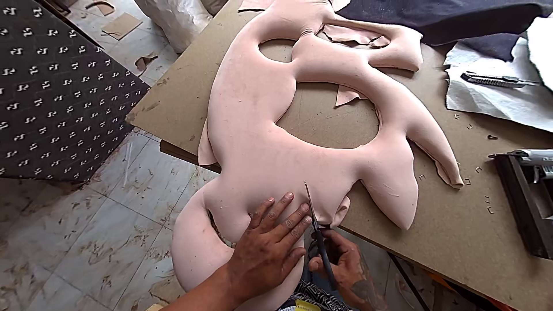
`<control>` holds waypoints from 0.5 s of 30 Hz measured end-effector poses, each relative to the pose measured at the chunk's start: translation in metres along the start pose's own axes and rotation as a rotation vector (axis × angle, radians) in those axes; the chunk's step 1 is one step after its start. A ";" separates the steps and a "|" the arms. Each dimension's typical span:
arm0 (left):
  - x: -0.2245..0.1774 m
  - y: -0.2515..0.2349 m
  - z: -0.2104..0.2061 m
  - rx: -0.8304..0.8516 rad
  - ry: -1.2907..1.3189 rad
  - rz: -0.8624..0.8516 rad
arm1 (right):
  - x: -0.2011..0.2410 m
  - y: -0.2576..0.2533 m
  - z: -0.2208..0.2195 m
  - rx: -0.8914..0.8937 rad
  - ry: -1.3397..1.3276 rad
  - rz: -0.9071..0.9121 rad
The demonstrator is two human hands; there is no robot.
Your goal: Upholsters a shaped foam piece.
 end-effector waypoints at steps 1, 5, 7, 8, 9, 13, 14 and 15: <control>0.002 -0.001 0.003 -0.005 0.034 -0.003 | -0.001 0.005 0.004 0.018 0.057 0.004; 0.032 -0.009 0.028 -0.047 0.180 -0.092 | 0.027 0.057 0.042 0.163 0.318 -0.013; 0.061 -0.016 0.041 -0.023 0.152 -0.247 | 0.064 0.082 0.074 0.167 0.345 0.007; 0.075 -0.021 0.045 0.001 0.124 -0.354 | 0.085 0.089 0.093 0.106 0.343 0.027; 0.088 -0.027 0.048 0.038 0.100 -0.472 | 0.105 0.089 0.114 0.006 0.379 0.053; 0.110 -0.063 0.048 0.182 0.045 -0.916 | 0.148 0.030 0.196 -0.648 1.028 0.045; 0.110 -0.072 0.047 0.210 0.034 -0.985 | 0.153 0.008 0.211 -0.748 1.099 -0.027; 0.109 -0.079 0.046 0.232 0.029 -1.035 | 0.156 -0.014 0.222 -0.810 1.156 -0.116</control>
Point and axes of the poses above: each hand's wrist, its own y-axis away from the middle knuckle, its own z-axis out of the back of the hand, x = y × z, the point moved 2 cm from there along -y, towards the middle knuckle, and after that the axes turned 1 degree about -y, right-handed, at the moved point
